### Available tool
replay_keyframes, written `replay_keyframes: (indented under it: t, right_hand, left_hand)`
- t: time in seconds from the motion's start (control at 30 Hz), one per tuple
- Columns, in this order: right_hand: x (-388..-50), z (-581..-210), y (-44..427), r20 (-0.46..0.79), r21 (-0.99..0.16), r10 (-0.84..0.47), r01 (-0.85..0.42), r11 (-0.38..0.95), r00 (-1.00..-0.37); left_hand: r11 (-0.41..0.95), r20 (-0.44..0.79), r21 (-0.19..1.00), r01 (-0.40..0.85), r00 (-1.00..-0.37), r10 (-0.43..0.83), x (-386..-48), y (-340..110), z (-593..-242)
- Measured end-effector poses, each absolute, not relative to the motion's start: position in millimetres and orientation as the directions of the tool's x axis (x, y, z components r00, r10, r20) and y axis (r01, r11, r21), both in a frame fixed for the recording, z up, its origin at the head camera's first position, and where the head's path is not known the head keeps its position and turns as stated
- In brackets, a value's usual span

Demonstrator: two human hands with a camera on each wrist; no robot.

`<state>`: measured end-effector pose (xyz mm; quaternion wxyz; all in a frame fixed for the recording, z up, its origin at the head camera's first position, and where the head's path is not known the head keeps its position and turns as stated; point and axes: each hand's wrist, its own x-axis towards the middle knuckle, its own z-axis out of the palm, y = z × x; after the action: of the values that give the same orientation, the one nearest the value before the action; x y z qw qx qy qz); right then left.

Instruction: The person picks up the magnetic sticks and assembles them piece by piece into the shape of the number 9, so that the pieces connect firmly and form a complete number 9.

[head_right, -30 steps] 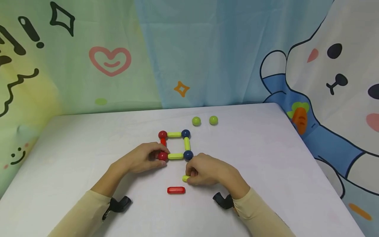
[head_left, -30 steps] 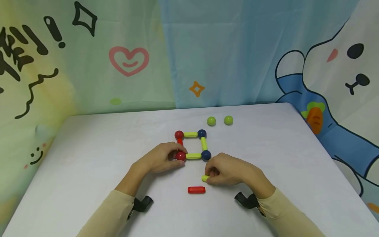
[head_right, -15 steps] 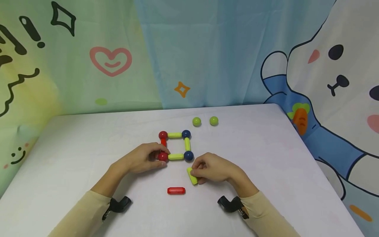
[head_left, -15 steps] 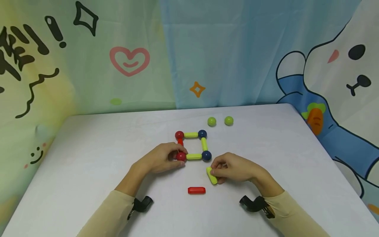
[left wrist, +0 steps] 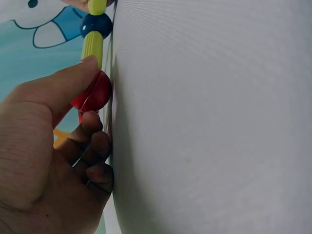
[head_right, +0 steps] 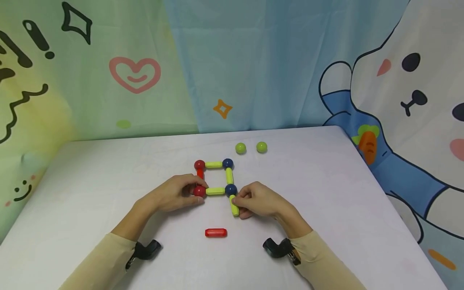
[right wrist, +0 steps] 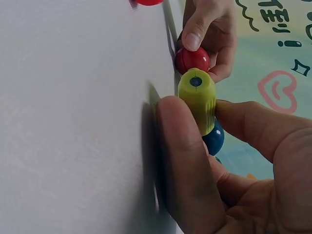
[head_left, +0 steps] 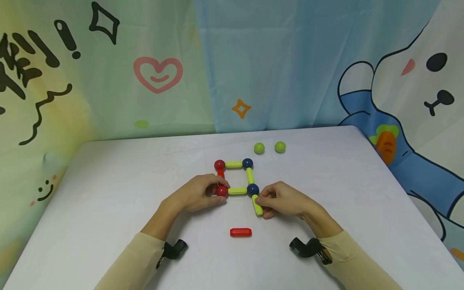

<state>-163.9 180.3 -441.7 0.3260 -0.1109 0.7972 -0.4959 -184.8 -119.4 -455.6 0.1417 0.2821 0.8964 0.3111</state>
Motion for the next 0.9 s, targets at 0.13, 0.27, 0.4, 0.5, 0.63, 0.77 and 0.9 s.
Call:
replay_keyframes:
  t: [0.13,0.27,0.4,0.5,0.63,0.77,0.9]
  right_hand:
    - [-163.9,-441.8,180.0,-0.412,-0.862,-0.488,0.156,0.482,-0.769]
    - [-165.1,-441.0,179.6,-0.410,-0.860,-0.486,0.149,0.489,-0.771]
    - [-169.4,-441.7,182.0,-0.405,-0.855,-0.471,0.141,0.500,-0.784]
    - [-175.1,-443.7,187.4,-0.376,-0.853,-0.460,0.107,0.511,-0.804]
    - [-185.0,-446.2,197.0,-0.252,-0.817,-0.444,-0.058,0.574,-0.860]
    - [-198.3,-445.6,203.9,-0.074,-0.717,-0.405,-0.233,0.657,-0.911]
    - [-213.1,-444.1,208.1,0.059,-0.644,-0.359,-0.310,0.699,-0.932]
  left_hand:
    - [0.647,-0.081,0.639,0.416,-0.800,0.594,-185.2,-119.7,-456.3]
    - [0.652,-0.088,0.638,0.410,-0.803,0.590,-185.6,-120.7,-456.3]
    - [0.649,-0.086,0.640,0.411,-0.802,0.591,-186.0,-121.4,-456.5]
    - [0.649,-0.083,0.641,0.411,-0.803,0.590,-186.5,-121.8,-456.9]
    - [0.654,-0.086,0.635,0.412,-0.804,0.589,-187.0,-121.8,-458.1]
    - [0.657,-0.087,0.632,0.411,-0.804,0.588,-187.1,-122.0,-458.4]
    - [0.657,-0.089,0.637,0.404,-0.808,0.583,-186.6,-122.7,-457.8]
